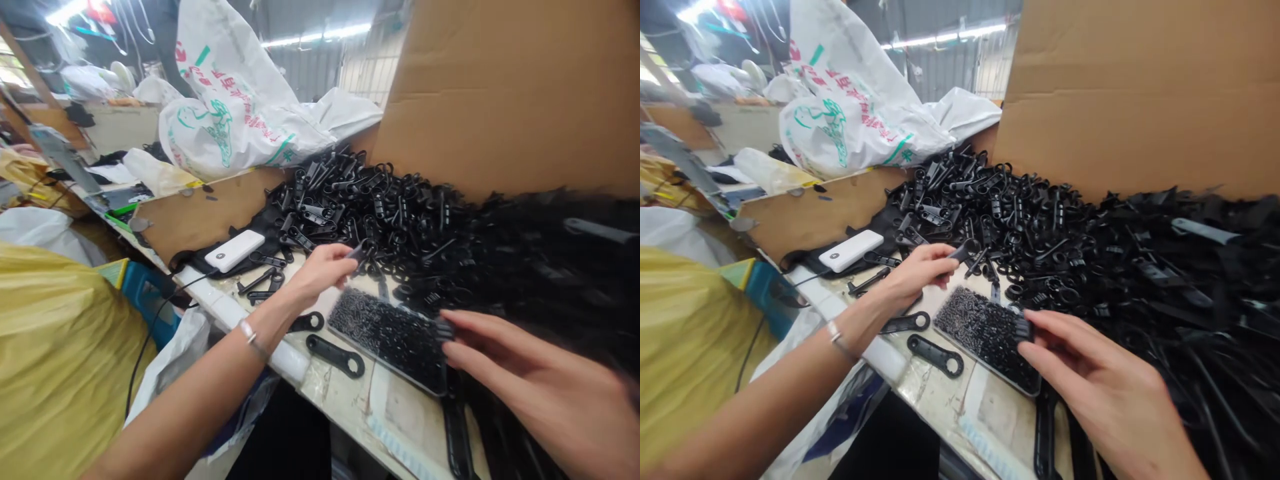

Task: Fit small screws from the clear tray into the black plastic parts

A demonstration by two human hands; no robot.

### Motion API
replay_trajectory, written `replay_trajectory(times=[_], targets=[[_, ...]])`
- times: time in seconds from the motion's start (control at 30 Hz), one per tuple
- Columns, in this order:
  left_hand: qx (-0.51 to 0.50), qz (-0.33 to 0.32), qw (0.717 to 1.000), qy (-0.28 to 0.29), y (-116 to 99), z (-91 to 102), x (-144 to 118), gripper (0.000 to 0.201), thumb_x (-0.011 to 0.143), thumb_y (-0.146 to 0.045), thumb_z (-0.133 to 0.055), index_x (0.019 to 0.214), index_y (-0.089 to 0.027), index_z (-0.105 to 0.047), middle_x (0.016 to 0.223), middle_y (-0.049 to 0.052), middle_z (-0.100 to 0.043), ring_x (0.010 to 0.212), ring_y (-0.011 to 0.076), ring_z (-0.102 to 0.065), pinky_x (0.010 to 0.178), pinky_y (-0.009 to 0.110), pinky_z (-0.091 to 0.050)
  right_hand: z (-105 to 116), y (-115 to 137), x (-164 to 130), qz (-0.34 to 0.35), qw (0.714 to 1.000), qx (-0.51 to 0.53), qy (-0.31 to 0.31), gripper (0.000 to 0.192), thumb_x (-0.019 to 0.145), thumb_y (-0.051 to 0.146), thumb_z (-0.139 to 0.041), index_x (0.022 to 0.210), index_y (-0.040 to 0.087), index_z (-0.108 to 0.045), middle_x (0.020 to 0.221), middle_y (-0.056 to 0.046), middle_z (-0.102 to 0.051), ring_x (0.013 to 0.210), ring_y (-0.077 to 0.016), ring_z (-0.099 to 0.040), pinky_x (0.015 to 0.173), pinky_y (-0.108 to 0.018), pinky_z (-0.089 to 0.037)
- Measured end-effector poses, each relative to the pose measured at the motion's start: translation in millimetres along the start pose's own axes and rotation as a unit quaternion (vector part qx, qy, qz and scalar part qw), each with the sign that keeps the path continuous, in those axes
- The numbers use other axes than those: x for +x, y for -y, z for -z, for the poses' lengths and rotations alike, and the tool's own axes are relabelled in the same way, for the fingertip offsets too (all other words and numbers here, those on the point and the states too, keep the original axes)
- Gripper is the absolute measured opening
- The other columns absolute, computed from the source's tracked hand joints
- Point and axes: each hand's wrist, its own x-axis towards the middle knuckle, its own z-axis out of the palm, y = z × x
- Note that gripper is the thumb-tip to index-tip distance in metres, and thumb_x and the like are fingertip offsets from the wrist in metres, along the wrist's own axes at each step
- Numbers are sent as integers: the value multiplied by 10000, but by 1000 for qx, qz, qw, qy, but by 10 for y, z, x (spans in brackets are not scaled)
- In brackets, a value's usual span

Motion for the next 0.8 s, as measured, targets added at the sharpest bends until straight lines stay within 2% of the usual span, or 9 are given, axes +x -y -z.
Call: replay_trajectory(times=[0.1, 0.2, 0.23, 0.3, 0.4, 0.53, 0.63, 0.7, 0.8], targets=[[-156, -7, 986, 62, -6, -128, -363, 249, 854, -180, -467, 1071, -122, -576, 924, 78, -631, 695, 101, -595, 551, 188, -485, -167, 94, 95, -35, 999, 39, -8, 162, 809, 307, -710, 966, 267, -705, 914, 13, -701, 664, -161, -663, 611, -238, -590], [-407, 37, 905, 116, -18, -261, -600, 306, 789, -119, -561, 1091, -145, -600, 1158, 112, -593, 897, 156, -628, 571, 178, -495, -314, 129, 152, -24, 999, 37, -3, 166, 843, 274, -678, 1005, 237, -684, 1036, -18, -664, 807, -176, -650, 724, -278, -574], [-457, 56, 879, 127, -25, -295, -644, 358, 770, -97, -579, 1120, -166, -604, 1211, 108, -578, 964, 184, -626, 602, 194, -516, -347, 134, 166, -11, 999, 30, 1, 166, 857, 257, -663, 1020, 233, -676, 1065, -25, -649, 852, -182, -641, 765, -293, -564], [-488, 82, 858, 135, -36, -342, -697, 462, 756, -68, -590, 1192, -224, -593, 1244, 85, -581, 1013, 209, -630, 671, 237, -549, -387, 142, 189, 16, 1000, 10, 1, 170, 880, 223, -629, 1048, 229, -660, 1100, -37, -627, 917, -192, -627, 829, -320, -546], [-485, 83, 859, 140, -44, -377, -734, 502, 753, -54, -585, 1207, -268, -604, 1264, 62, -587, 997, 200, -643, 731, 260, -551, -408, 145, 219, 46, 999, -25, 1, 158, 899, 201, -593, 1045, 218, -650, 1102, -54, -617, 943, -206, -622, 868, -352, -534], [-495, 73, 853, 149, -35, -418, -781, 535, 731, -23, -560, 1209, -257, -613, 1273, 61, -590, 1088, 216, -601, 793, 269, -525, -420, 135, 225, 92, 993, -69, 3, 132, 909, 182, -569, 1019, 187, -641, 1057, -67, -624, 921, -205, -625, 856, -348, -530], [-511, 36, 849, 126, -22, -473, -818, 556, 702, 13, -551, 1185, -249, -636, 1246, 38, -610, 1144, 196, -561, 926, 280, -465, -426, 134, 214, 131, 986, -104, 6, 135, 922, 173, -541, 1028, 160, -624, 1041, -84, -624, 929, -205, -620, 845, -327, -524], [-495, 2, 863, 104, -18, -510, -845, 567, 715, 11, -531, 1206, -257, -625, 1255, 26, -605, 1167, 197, -538, 974, 302, -441, -426, 137, 213, 150, 980, -129, 14, 141, 932, 183, -526, 1039, 153, -612, 1026, -87, -625, 903, -202, -624, 830, -317, -523], [-430, -35, 900, 66, -19, -536, -891, 574, 758, -10, -473, 1254, -274, -592, 1244, 19, -606, 1169, 212, -525, 986, 347, -443, -436, 143, 221, 151, 979, -134, 24, 127, 933, 219, -537, 1027, 166, -604, 993, -73, -629, 864, -200, -627, 811, -318, -521]])
